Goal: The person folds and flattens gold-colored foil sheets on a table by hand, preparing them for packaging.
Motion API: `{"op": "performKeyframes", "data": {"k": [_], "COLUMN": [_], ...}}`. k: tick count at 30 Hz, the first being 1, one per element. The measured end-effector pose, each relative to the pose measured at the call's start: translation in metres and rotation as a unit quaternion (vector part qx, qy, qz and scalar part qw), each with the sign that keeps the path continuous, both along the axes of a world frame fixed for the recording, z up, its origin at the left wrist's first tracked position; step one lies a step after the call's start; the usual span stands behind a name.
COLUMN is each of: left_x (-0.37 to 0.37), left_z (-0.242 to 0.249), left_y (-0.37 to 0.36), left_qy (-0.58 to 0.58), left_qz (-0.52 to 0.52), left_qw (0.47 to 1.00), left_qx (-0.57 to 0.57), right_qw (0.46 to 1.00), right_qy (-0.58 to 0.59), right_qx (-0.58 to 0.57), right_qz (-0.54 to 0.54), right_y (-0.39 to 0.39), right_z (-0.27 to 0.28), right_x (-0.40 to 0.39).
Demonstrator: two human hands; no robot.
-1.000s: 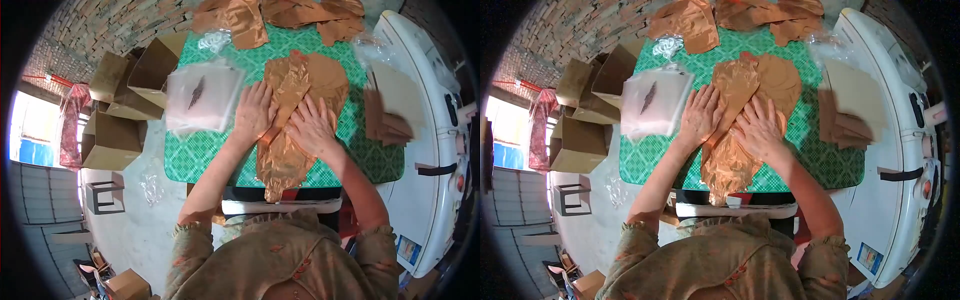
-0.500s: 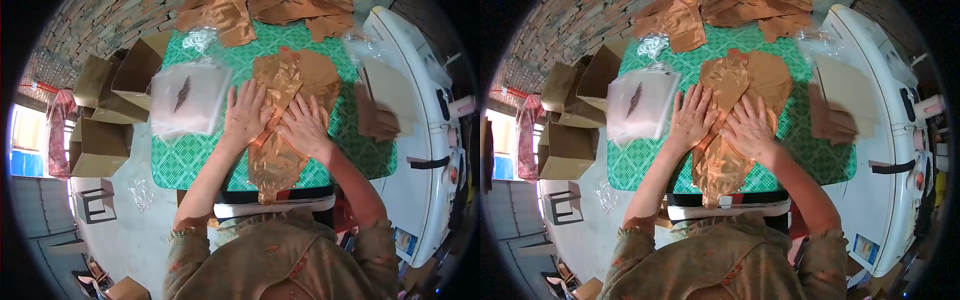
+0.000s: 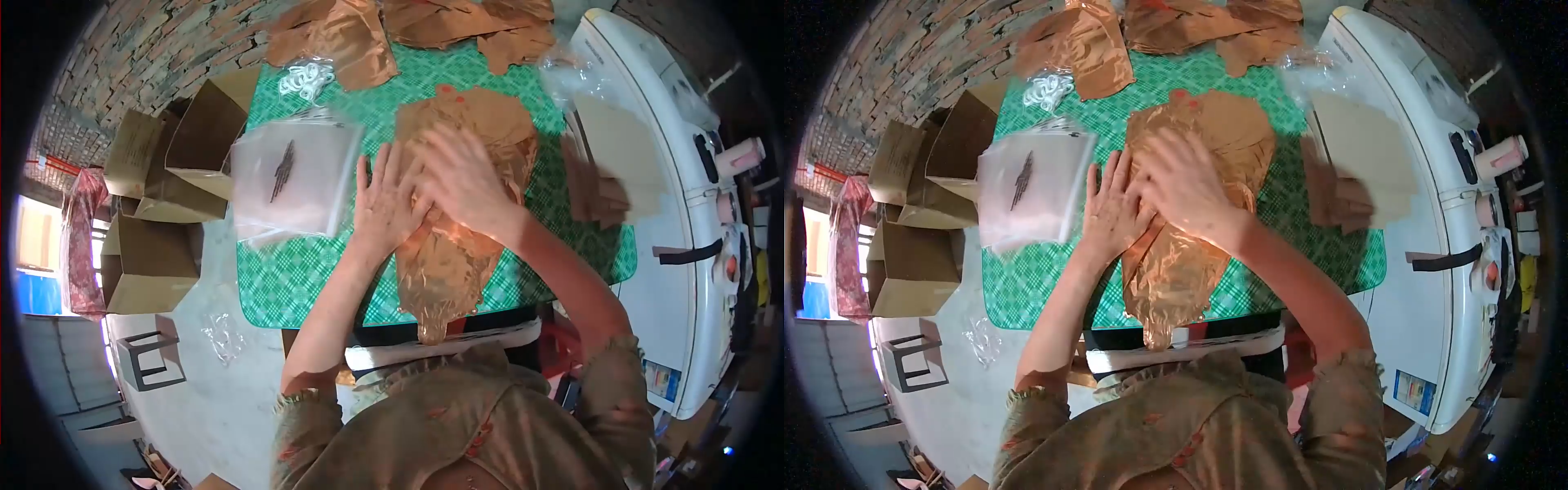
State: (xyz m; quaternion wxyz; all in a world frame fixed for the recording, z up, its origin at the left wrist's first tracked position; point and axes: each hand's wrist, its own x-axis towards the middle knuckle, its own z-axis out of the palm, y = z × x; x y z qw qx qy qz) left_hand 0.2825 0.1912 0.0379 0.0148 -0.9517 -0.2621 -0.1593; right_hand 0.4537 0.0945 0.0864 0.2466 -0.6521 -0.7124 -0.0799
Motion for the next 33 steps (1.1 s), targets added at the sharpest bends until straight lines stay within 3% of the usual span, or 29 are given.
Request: {"op": "performKeyframes", "data": {"k": [2,3,7,10,15,16,17,21,23,24,30,33], "left_x": [0.000,0.002,0.000,0.001,-0.001,-0.004,-0.004,0.018,0.030,0.034,0.045,0.044], "left_z": [-0.005,-0.007,-0.003,0.004,0.006,0.004,0.004,0.027,0.033,0.031,-0.002,0.000], "left_y": [0.001,0.001,-0.001,-0.003,-0.004,-0.008,-0.007,-0.003,-0.001,-0.001,-0.006,-0.007], "left_qy": [0.009,0.003,-0.014,-0.030,-0.017,-0.021,-0.029,-0.078,-0.074,-0.081,-0.083,-0.059], "left_qz": [0.000,0.003,0.005,0.001,0.003,0.003,-0.001,-0.019,-0.023,-0.027,-0.030,-0.023], "left_qw": [1.000,1.000,1.000,0.999,1.000,1.000,1.000,0.996,0.996,0.996,0.996,0.998], "left_qx": [0.011,0.006,-0.013,-0.020,-0.008,-0.004,0.006,0.027,0.039,0.022,-0.014,-0.015], "right_qw": [0.997,0.990,0.979,0.981,0.963,0.957,0.971,0.976,0.968,0.963,0.979,0.971], "right_qy": [-0.007,0.050,-0.161,-0.079,-0.129,-0.145,-0.060,-0.037,-0.108,-0.144,-0.030,-0.056], "right_qx": [-0.028,-0.112,-0.127,-0.159,-0.208,-0.226,-0.202,-0.194,-0.203,-0.205,-0.177,-0.206], "right_qz": [0.072,0.070,0.002,-0.082,-0.110,-0.114,-0.113,-0.097,-0.099,-0.101,-0.093,-0.108], "right_y": [0.019,0.025,0.037,0.041,0.047,0.046,0.047,0.044,0.041,0.042,0.044,0.045], "right_z": [-0.023,-0.027,-0.045,-0.042,-0.035,-0.038,-0.042,-0.041,-0.038,-0.039,-0.043,-0.039], "right_x": [-0.007,-0.009,0.046,0.078,0.087,0.086,0.086,0.088,0.085,0.087,0.085,0.082]}}
